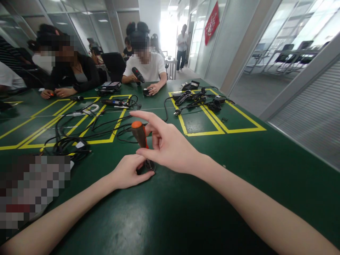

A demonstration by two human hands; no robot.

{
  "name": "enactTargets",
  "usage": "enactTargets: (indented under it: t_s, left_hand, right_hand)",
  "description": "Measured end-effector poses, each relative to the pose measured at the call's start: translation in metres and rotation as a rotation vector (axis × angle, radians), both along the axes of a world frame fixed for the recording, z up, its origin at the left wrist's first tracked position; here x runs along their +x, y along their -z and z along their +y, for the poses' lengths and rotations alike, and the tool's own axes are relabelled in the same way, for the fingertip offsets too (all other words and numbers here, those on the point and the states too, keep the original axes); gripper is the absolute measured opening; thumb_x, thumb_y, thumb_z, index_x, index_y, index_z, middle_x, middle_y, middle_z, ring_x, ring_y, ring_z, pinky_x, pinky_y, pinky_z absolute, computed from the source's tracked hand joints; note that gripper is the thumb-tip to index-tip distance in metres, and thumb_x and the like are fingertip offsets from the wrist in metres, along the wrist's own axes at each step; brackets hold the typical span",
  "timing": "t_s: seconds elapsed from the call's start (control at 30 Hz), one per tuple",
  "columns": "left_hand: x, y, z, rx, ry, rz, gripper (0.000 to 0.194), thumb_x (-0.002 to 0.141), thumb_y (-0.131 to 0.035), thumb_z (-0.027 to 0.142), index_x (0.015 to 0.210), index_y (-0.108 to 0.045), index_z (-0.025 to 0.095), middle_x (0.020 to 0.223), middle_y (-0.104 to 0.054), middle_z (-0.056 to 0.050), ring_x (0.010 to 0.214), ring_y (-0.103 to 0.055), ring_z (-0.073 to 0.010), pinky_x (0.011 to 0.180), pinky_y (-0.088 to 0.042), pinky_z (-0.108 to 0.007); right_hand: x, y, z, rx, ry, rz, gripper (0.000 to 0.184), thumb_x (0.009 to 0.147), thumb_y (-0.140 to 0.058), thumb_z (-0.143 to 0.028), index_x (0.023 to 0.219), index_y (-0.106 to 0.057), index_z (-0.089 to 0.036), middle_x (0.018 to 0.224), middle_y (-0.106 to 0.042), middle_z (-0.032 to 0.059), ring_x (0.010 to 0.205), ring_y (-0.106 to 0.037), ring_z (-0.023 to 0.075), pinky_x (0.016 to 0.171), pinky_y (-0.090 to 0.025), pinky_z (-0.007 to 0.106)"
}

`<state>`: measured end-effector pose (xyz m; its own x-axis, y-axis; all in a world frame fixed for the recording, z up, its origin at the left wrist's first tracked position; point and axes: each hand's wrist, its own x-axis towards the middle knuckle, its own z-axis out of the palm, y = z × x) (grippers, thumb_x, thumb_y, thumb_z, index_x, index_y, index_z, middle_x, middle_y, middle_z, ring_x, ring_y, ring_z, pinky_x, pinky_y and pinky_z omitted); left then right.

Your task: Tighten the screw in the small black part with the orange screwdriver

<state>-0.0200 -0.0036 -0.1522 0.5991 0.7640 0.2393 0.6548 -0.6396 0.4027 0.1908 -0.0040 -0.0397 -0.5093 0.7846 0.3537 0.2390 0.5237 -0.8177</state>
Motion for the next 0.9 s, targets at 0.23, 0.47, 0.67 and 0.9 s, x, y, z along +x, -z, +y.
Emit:
enactTargets:
  t_s: [0.23, 0.47, 0.67, 0.9]
  left_hand:
    - [0.0, -0.003, -0.002, -0.012, -0.002, -0.004, 0.036, 0.087, -0.072, 0.038, 0.071, -0.045, 0.022, 0.061, -0.046, 0.006, 0.054, -0.045, -0.0129, 0.055, -0.029, -0.026]
    - [-0.001, -0.001, -0.001, -0.023, 0.001, 0.001, 0.035, 0.087, -0.071, 0.04, 0.072, -0.046, 0.022, 0.062, -0.047, 0.005, 0.056, -0.046, -0.0139, 0.056, -0.028, -0.026]
    - [-0.001, 0.0, -0.001, -0.017, 0.009, -0.006, 0.031, 0.087, -0.072, 0.04, 0.075, -0.05, 0.021, 0.064, -0.051, 0.004, 0.057, -0.048, -0.0142, 0.056, -0.029, -0.026]
    - [-0.001, -0.001, -0.001, -0.037, 0.023, -0.008, 0.02, 0.089, -0.071, 0.038, 0.089, -0.064, 0.019, 0.076, -0.064, 0.001, 0.068, -0.059, -0.0168, 0.063, -0.039, -0.027]
  right_hand:
    - [0.003, 0.0, 0.002, 0.083, -0.026, -0.052, 0.072, 0.088, -0.067, -0.014, 0.153, -0.043, -0.029, 0.112, -0.069, 0.0027, 0.063, -0.057, 0.0104, 0.059, -0.053, 0.025]
    - [0.004, 0.008, 0.01, 0.381, 0.016, 0.007, 0.048, 0.088, -0.077, -0.02, 0.132, -0.061, -0.025, 0.117, -0.063, 0.0055, 0.087, -0.062, 0.0174, 0.067, -0.057, 0.027]
    - [0.001, 0.013, 0.01, 0.495, 0.007, 0.049, 0.053, 0.088, -0.066, -0.008, 0.138, -0.057, -0.024, 0.126, -0.061, 0.0086, 0.102, -0.063, 0.0209, 0.073, -0.062, 0.029]
    - [0.0, 0.011, 0.007, 0.601, -0.018, 0.033, 0.062, 0.081, -0.058, -0.001, 0.14, -0.054, -0.019, 0.133, -0.058, 0.0113, 0.116, -0.06, 0.0221, 0.092, -0.06, 0.034]
